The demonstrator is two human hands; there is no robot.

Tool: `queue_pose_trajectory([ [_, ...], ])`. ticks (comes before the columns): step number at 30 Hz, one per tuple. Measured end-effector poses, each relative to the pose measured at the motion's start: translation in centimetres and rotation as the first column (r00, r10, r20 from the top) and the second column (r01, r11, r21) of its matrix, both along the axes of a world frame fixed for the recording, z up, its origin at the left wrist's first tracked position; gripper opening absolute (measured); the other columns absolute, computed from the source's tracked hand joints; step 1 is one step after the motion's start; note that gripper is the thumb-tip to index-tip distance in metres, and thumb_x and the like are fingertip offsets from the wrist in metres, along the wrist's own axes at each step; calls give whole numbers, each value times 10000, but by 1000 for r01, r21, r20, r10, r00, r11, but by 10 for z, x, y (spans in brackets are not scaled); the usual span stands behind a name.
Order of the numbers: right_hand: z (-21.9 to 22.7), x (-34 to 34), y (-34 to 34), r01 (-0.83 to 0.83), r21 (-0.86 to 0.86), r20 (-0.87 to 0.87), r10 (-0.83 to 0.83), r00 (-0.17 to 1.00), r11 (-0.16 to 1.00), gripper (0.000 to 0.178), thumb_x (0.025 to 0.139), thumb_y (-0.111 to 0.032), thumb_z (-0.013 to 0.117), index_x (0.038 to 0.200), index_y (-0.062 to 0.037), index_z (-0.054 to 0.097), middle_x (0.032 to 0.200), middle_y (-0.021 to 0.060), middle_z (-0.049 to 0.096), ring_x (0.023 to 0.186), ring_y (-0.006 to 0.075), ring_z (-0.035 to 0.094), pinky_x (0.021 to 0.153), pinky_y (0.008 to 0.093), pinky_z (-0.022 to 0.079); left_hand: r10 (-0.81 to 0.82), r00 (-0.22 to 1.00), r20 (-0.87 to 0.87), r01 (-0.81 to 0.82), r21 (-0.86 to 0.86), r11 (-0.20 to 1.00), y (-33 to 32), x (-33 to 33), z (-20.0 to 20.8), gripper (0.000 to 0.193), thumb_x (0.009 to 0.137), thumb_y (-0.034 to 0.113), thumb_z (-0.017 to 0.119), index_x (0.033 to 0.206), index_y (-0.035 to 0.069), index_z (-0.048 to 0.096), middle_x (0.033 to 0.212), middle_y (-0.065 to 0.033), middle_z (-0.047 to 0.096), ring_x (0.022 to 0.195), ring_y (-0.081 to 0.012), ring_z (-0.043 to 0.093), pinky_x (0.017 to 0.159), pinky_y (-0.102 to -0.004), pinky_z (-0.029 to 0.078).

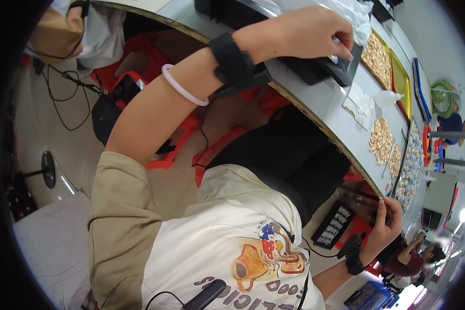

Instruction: Assembling and sorting small plastic doll heads and components.

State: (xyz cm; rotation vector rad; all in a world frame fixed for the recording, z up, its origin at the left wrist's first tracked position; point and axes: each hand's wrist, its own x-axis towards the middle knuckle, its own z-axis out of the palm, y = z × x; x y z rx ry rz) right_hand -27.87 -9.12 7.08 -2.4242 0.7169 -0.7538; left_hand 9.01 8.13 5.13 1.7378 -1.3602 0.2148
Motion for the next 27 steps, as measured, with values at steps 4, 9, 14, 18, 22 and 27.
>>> queue_pose_trajectory([
  [4, 3, 1, 11, -19, -47, -19, 19, 1000, 999, 63, 867, 0, 599, 922, 31, 606, 897, 35, 586, 815, 96, 532, 742, 217, 429, -35, 996, -88, 31, -46, 998, 3, -3, 3, 226, 774, 236, 688, 860, 28, 665, 832, -143, 668, 779, -294, 643, 705, -366, 497],
  [9, 4, 1, 19, -52, -82, -42, 49, 998, 995, 58, 873, -15, 595, 917, 21, 603, 866, 18, 574, 781, 79, 520, 699, 204, 415, -20, 998, -67, 5, -217, 976, -7, -11, -12, 170, 753, 167, 679, 789, 5, 643, 792, -155, 651, 773, -315, 632, 710, -381, 494],
  [14, 6, -3, 18, -14, -82, -51, 9, 999, 997, 76, 893, -50, 588, 921, 17, 609, 845, 10, 586, 771, 74, 523, 697, 197, 421, -3, 998, -64, -12, -238, 971, -5, -12, -6, 137, 764, 144, 663, 783, 10, 645, 785, -162, 646, 788, -313, 632, 739, -377, 492],
  [18, 2, 12, 34, -38, -92, -97, 29, 995, 995, 60, 885, -36, 592, 912, 16, 607, 826, 4, 574, 722, 56, 496, 638, 184, 387, 2, 997, -71, -20, -262, 965, -6, -11, -10, 140, 766, 144, 659, 786, 6, 647, 785, -160, 650, 782, -311, 635, 735, -376, 494],
  [22, 0, 10, 34, -33, -64, -82, 27, 996, 997, 39, 867, -1, 594, 893, 26, 603, 821, 14, 570, 727, 60, 500, 642, 186, 390, -5, 998, -65, -10, -236, 972, -7, -6, -10, 156, 768, 160, 666, 794, 6, 651, 793, -156, 660, 773, -304, 642, 734, -371, 497],
  [27, -4, 7, 33, -49, -73, -91, 43, 995, 996, 40, 861, 3, 595, 891, 30, 602, 828, 23, 582, 755, 80, 526, 691, 200, 416, -4, 997, -73, -11, -206, 979, -8, -6, -10, 173, 774, 184, 677, 816, 17, 662, 809, -154, 667, 772, -293, 645, 735, -361, 498],
])
